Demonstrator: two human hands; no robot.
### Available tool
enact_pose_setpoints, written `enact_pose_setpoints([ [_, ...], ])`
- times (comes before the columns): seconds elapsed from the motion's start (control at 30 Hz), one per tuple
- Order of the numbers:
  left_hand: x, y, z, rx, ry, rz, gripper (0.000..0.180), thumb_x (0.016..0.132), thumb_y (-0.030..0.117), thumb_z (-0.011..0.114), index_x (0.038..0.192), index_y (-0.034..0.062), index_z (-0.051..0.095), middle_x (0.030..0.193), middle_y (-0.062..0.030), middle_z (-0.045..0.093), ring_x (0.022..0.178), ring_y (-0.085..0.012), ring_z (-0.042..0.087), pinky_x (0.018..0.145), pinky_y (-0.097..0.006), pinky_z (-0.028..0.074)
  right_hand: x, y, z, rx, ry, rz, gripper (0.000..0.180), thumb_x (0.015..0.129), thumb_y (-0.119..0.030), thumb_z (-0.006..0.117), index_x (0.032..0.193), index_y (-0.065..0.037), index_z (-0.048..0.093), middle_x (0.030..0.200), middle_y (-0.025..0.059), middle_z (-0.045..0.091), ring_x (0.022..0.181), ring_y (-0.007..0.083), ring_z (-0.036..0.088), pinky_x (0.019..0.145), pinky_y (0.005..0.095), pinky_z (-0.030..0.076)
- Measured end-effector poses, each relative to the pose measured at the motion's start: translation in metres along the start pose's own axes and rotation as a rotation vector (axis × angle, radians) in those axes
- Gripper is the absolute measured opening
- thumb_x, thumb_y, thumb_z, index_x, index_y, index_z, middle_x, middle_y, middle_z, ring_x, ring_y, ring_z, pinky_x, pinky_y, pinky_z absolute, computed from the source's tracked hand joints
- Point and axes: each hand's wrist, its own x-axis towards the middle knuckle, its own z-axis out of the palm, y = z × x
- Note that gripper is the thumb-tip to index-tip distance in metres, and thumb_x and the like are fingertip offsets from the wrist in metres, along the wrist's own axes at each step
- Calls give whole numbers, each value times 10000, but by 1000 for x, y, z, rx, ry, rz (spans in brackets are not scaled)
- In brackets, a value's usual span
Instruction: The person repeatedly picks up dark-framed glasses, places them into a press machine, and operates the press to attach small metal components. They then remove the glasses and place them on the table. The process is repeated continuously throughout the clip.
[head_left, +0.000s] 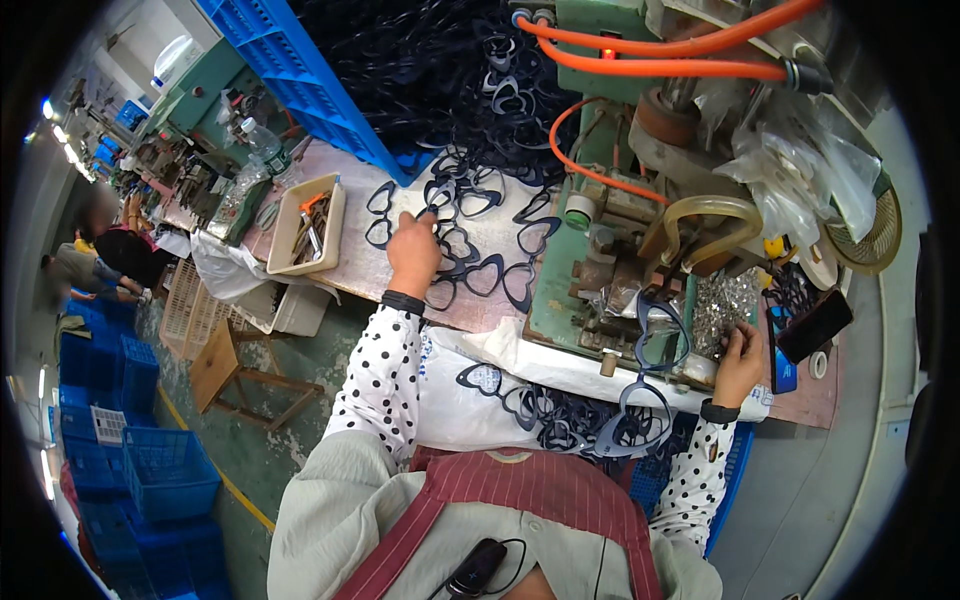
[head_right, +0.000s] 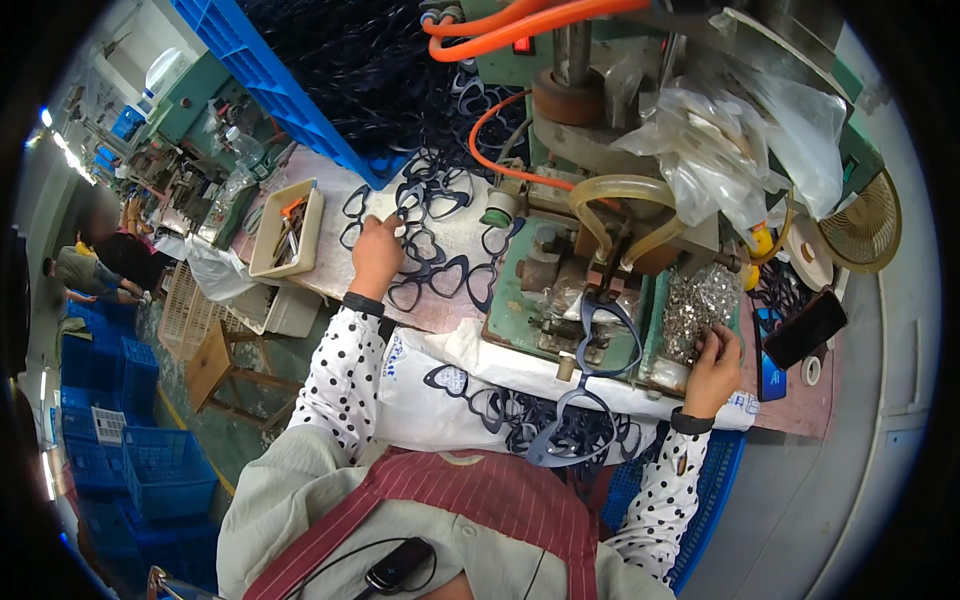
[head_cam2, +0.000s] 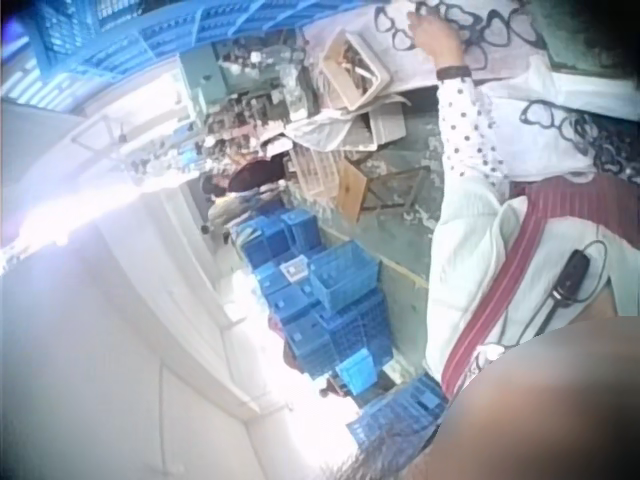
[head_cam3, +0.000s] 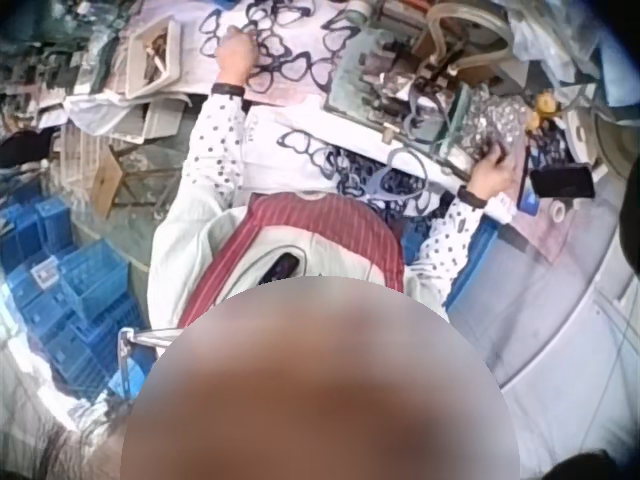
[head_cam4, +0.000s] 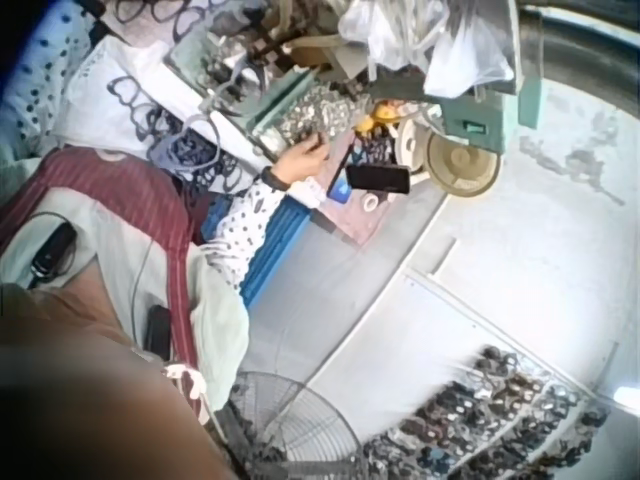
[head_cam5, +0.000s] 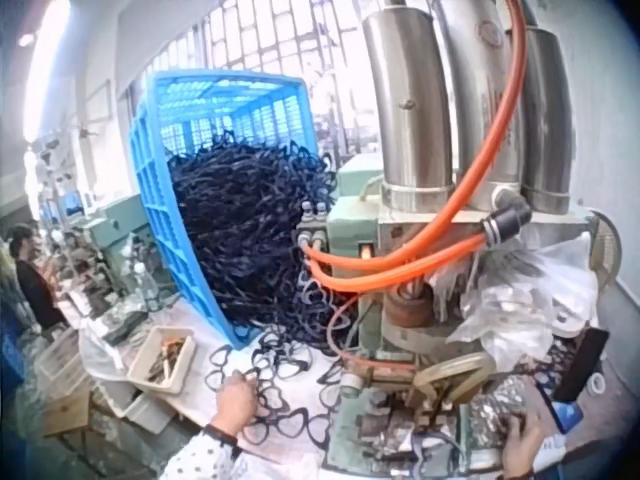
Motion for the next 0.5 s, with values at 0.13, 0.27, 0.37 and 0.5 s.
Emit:
enact_pose_setpoints([
  [0.13,0,-15,23,-94,110,186,179,787,124,623,928,205,700,930,-61,575,937,-280,579,744,-456,449,2,-7,-3,-41,-17,-102,102,895,-41,606,972,-11,666,899,97,666,796,191,637,723,297,498],
  [0.27,5,-16,14,-61,225,509,185,761,120,632,905,203,711,981,-13,594,968,-250,546,772,-437,406,3,-46,2,70,2,-119,117,846,-1,653,957,-11,686,901,86,670,813,161,612,729,271,482],
  [0.37,14,-20,15,-43,119,535,168,745,112,642,857,208,721,989,11,604,991,-240,538,796,-425,392,0,-101,-1,245,-138,-13,138,849,5,637,973,-6,696,868,17,661,753,77,563,681,214,446],
  [0.5,23,0,-8,-162,203,648,160,758,114,674,913,154,676,1065,4,619,1069,-246,521,868,-430,358,-7,-143,0,453,-268,7,154,819,9,650,963,-14,700,813,-33,627,650,20,456,597,179,375],
])
